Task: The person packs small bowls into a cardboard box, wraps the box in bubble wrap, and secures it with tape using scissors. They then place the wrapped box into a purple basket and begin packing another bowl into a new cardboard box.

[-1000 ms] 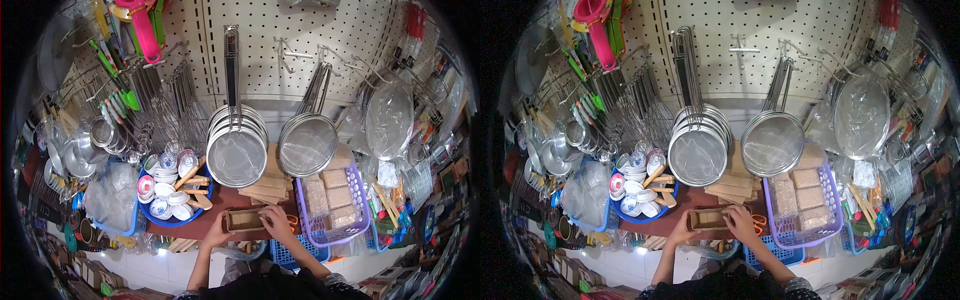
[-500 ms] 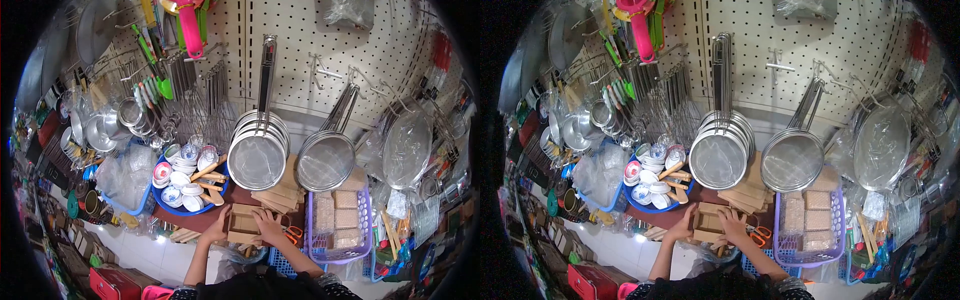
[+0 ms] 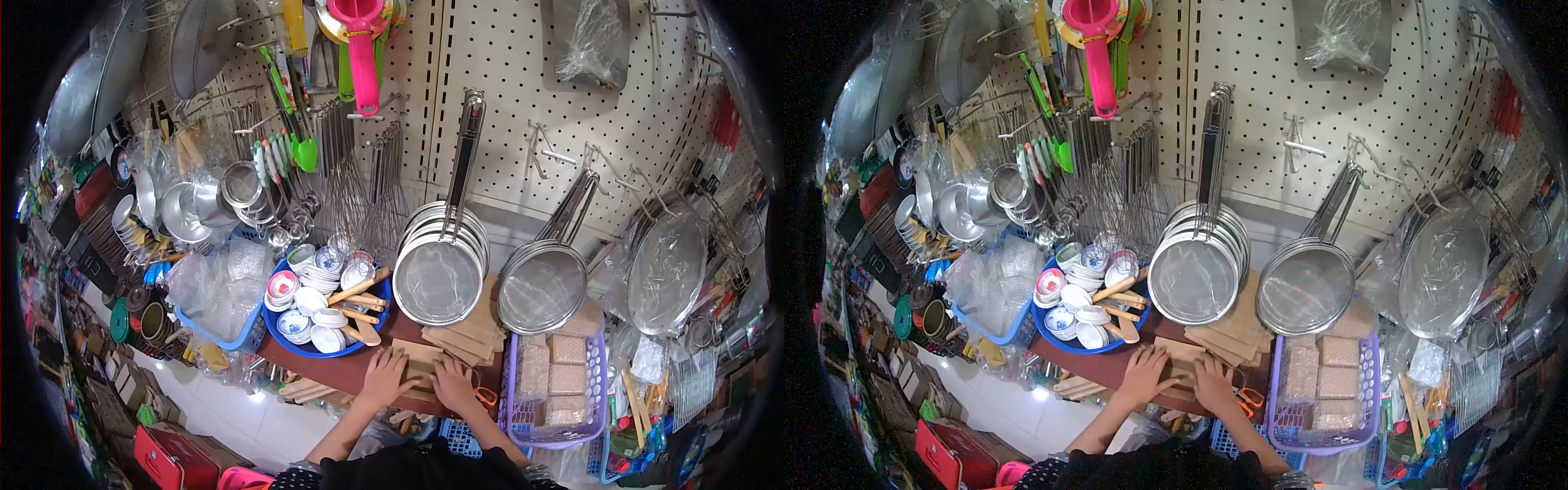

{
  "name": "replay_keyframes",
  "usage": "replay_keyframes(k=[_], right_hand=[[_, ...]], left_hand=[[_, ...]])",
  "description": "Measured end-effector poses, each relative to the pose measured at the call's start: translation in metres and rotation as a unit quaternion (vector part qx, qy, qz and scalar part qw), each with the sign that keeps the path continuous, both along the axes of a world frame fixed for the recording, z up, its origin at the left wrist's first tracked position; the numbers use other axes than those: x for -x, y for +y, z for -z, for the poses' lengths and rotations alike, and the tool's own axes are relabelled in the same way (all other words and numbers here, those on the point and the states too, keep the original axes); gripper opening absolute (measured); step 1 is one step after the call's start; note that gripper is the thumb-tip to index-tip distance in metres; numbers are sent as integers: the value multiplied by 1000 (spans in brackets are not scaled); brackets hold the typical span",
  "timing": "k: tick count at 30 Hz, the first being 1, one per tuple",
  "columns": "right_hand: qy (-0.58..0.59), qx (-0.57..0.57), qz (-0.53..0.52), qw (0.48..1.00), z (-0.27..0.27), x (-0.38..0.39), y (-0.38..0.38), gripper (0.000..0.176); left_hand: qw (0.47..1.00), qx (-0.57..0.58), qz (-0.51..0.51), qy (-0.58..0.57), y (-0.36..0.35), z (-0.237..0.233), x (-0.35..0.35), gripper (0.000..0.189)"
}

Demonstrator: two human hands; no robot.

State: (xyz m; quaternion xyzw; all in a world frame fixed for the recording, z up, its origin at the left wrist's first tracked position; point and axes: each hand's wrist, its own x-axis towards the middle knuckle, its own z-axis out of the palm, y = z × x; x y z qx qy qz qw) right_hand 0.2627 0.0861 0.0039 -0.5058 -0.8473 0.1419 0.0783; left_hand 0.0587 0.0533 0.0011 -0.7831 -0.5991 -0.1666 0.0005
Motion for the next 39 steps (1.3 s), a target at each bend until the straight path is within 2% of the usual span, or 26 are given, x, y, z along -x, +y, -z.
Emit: replay_keyframes(k=[3,4,6,9,12,13,15,16,19,21,23,24,26,33,38,39], right_hand=[[3,-32,19,999,-7,-8,-7,47],[1,-54,20,998,-10,-7,-9,47],[-12,-120,-6,993,-16,0,-8,48],[217,-38,-96,971,-14,23,1,52],[283,59,-131,948,-11,45,-4,71],[183,49,-111,976,-13,44,-4,79],[-21,25,-70,997,-18,44,-3,96],[-70,12,-56,996,-1,40,5,112],[-10,21,-84,996,24,11,12,120],[72,43,-113,990,29,-1,12,114],[169,66,-118,976,40,-5,14,112],[181,39,-124,975,43,-4,11,105],[195,57,-117,972,48,-2,10,103],[165,56,-117,978,38,-3,10,103],[146,36,-134,980,29,-6,13,114],[138,15,-134,981,29,-6,13,115]], left_hand=[[999,46,17,19,-7,0,14,90],[997,70,16,9,-5,11,16,104],[995,86,11,38,-4,12,14,105],[994,93,3,63,0,13,12,105],[989,65,1,136,4,27,14,105],[984,52,1,170,4,31,15,106],[993,87,15,84,5,33,19,107],[994,104,21,41,6,28,21,108],[988,117,30,-94,0,12,22,112],[971,93,78,-206,4,20,27,106],[961,87,81,-249,3,24,24,102],[958,82,72,-263,1,27,22,99],[953,66,54,-290,1,29,18,93],[958,61,68,-271,2,29,21,93],[983,55,59,-165,-3,10,24,98],[981,48,57,-181,-5,6,24,95]])
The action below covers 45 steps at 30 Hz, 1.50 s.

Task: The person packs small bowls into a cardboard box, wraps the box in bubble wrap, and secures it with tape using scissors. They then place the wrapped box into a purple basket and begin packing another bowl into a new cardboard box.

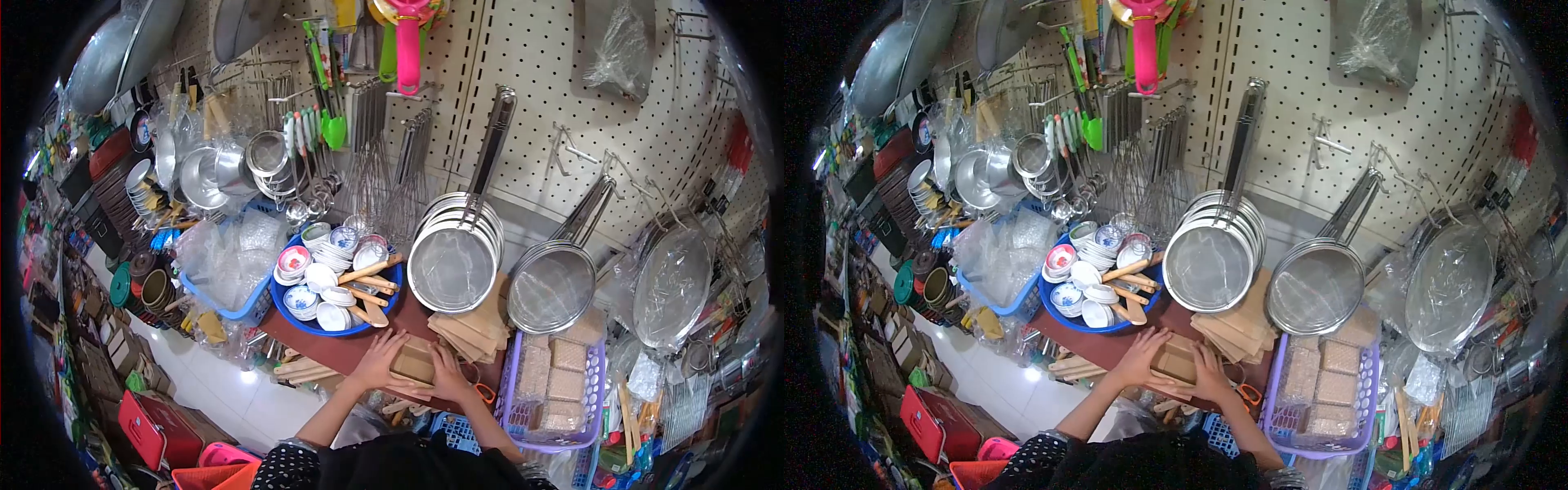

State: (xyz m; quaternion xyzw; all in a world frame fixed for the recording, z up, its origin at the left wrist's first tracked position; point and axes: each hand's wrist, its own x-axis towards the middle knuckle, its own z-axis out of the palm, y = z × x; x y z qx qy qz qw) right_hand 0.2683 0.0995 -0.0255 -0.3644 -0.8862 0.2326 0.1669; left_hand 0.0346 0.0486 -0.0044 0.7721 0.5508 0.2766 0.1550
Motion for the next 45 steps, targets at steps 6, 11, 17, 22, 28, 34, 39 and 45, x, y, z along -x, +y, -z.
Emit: replay_keyframes(k=[6,11,17,22,28,34,39,45], right_hand=[[54,-11,71,996,-39,17,-10,87],[133,-79,139,978,-67,55,-14,41],[199,-85,99,971,-106,128,-18,22],[149,-133,82,976,-103,189,-7,21],[40,-218,173,960,-103,229,0,29],[-2,-224,230,947,-93,252,4,34],[16,-236,248,939,-80,269,2,33],[62,-157,286,943,-70,282,5,23]], left_hand=[[994,-45,-32,-98,-20,-46,13,55],[960,-186,-164,-129,-24,-79,53,22],[973,-162,-164,19,5,-86,136,44],[990,-124,-65,-12,26,-78,176,36],[987,-121,-81,-63,24,-74,197,27],[969,-78,-132,-192,13,-56,220,24],[961,-53,-137,-235,5,-56,229,28],[965,-35,-137,-222,9,-60,232,25]])
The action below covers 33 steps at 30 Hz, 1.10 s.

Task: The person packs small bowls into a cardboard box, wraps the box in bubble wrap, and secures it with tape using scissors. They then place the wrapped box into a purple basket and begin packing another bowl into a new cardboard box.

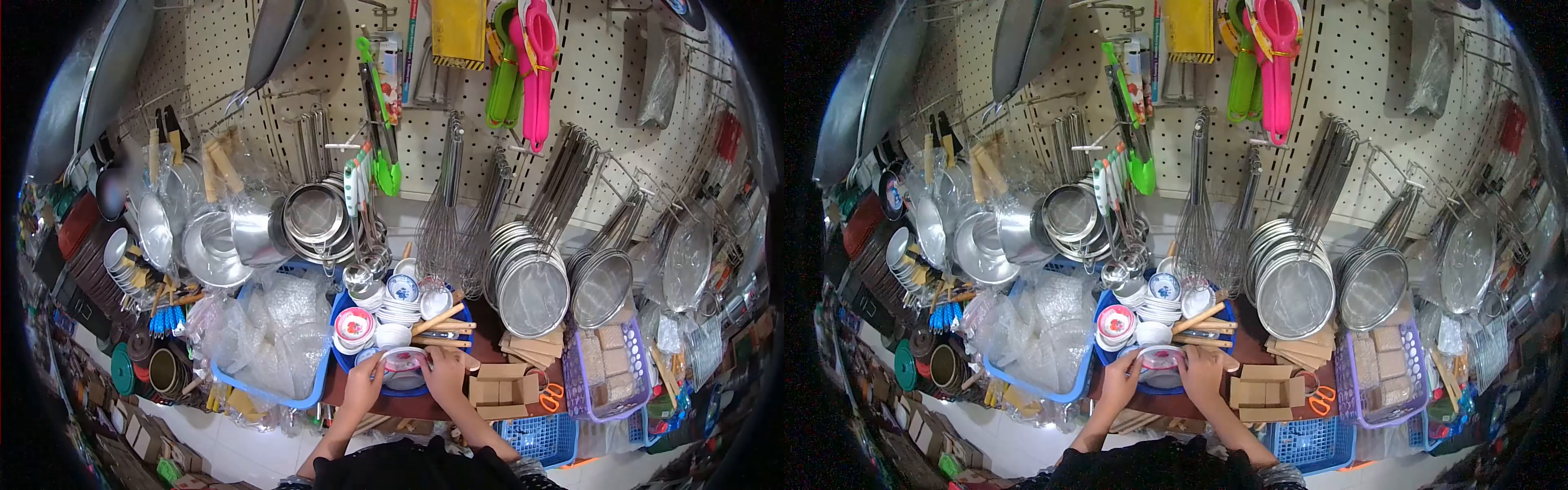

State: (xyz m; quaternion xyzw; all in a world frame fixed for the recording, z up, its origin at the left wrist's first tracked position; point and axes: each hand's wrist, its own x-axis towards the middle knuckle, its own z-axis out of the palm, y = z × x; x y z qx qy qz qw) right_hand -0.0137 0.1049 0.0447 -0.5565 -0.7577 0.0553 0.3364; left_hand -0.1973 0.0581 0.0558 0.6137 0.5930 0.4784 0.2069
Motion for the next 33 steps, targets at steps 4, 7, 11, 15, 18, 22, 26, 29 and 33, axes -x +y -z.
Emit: replay_keyframes(k=[4,7,11,15,18,22,26,29,33], right_hand=[[65,-32,-18,997,0,-5,0,21],[115,-13,-18,993,-14,-6,-4,23],[163,2,-27,986,-16,-10,-7,23],[165,12,-49,985,-20,-22,-10,20],[164,26,-57,985,-29,-35,-14,18],[178,82,-55,979,-47,-57,-26,17],[198,138,-67,968,-47,-89,-29,17],[204,135,-65,967,-49,-116,-32,17],[210,132,-71,966,-55,-152,-32,15]], left_hand=[[998,-11,0,70,2,3,0,23],[997,1,-10,81,1,-1,-4,25],[996,-1,-46,77,2,-7,-8,30],[994,-28,-71,79,4,-5,-12,30],[997,-22,-59,49,1,-13,-19,28],[999,16,-47,0,-4,-16,-40,21],[997,36,-20,-63,-6,-28,-71,17],[995,49,-7,-89,-7,-34,-98,15],[992,44,10,-120,-6,-36,-135,14]])
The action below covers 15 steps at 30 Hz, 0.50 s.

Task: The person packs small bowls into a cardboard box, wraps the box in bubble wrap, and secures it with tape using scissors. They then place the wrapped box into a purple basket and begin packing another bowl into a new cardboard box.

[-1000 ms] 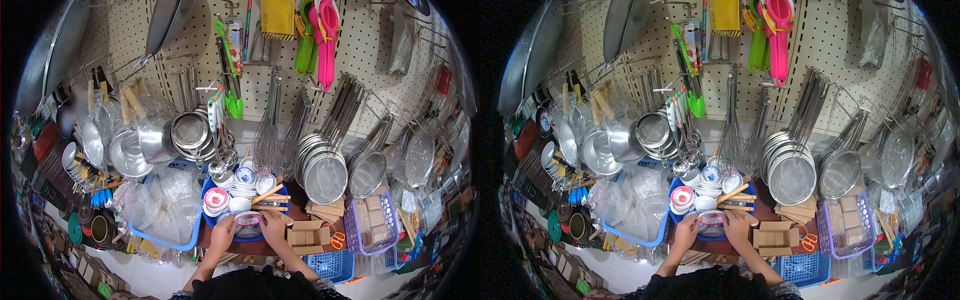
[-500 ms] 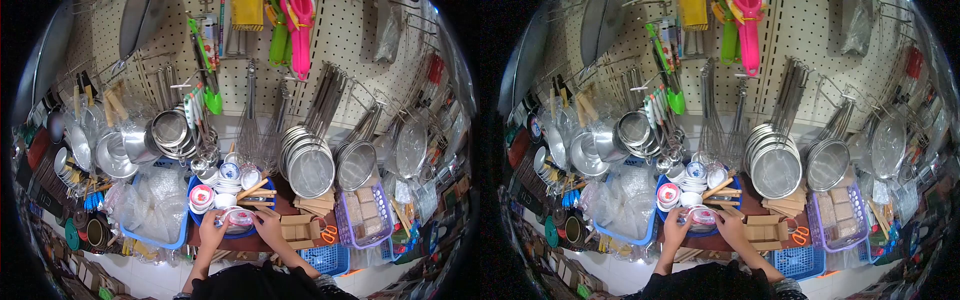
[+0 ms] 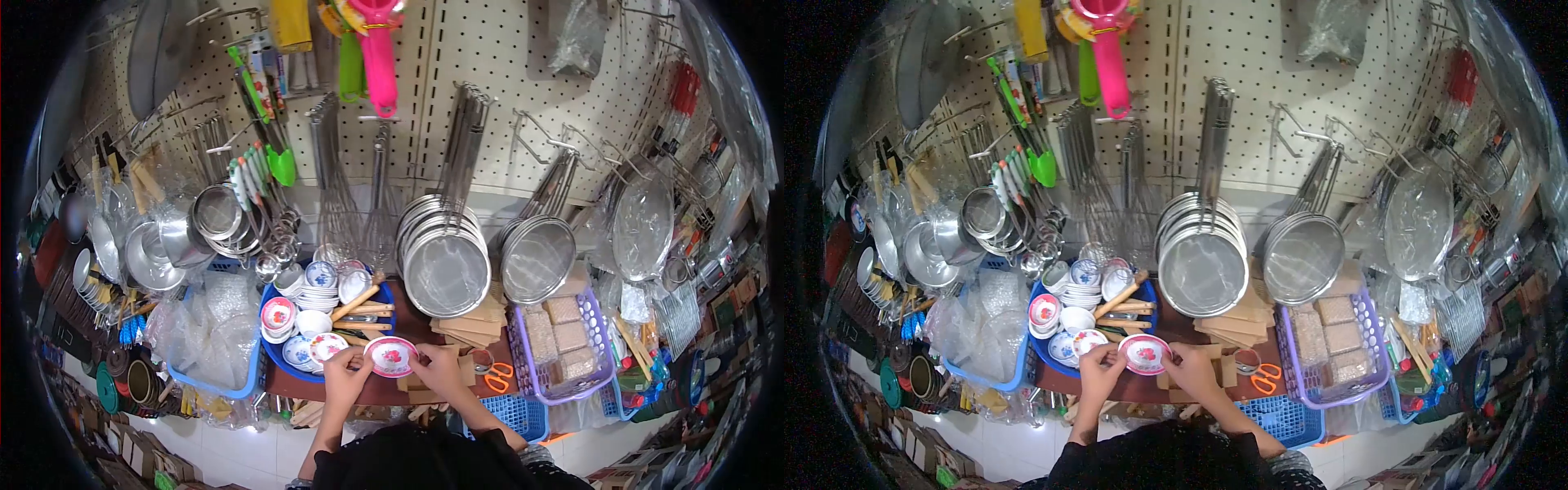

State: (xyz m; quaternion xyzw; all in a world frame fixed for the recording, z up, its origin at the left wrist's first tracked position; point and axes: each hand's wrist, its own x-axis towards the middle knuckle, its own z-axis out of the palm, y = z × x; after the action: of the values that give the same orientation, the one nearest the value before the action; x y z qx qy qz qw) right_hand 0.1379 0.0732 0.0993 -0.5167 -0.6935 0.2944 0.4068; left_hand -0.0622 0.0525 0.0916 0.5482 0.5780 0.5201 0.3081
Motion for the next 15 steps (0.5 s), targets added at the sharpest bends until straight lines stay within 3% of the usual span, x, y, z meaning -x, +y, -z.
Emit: replay_keyframes(k=[5,8,15], right_hand=[[-28,13,22,999,11,-45,4,16],[12,39,33,999,10,-70,6,18],[-169,-39,21,985,62,-107,16,18]], left_hand=[[998,-33,-10,47,-1,2,-46,14],[995,-39,-16,86,-6,-6,-76,13],[979,32,-26,201,-3,40,-107,15]])
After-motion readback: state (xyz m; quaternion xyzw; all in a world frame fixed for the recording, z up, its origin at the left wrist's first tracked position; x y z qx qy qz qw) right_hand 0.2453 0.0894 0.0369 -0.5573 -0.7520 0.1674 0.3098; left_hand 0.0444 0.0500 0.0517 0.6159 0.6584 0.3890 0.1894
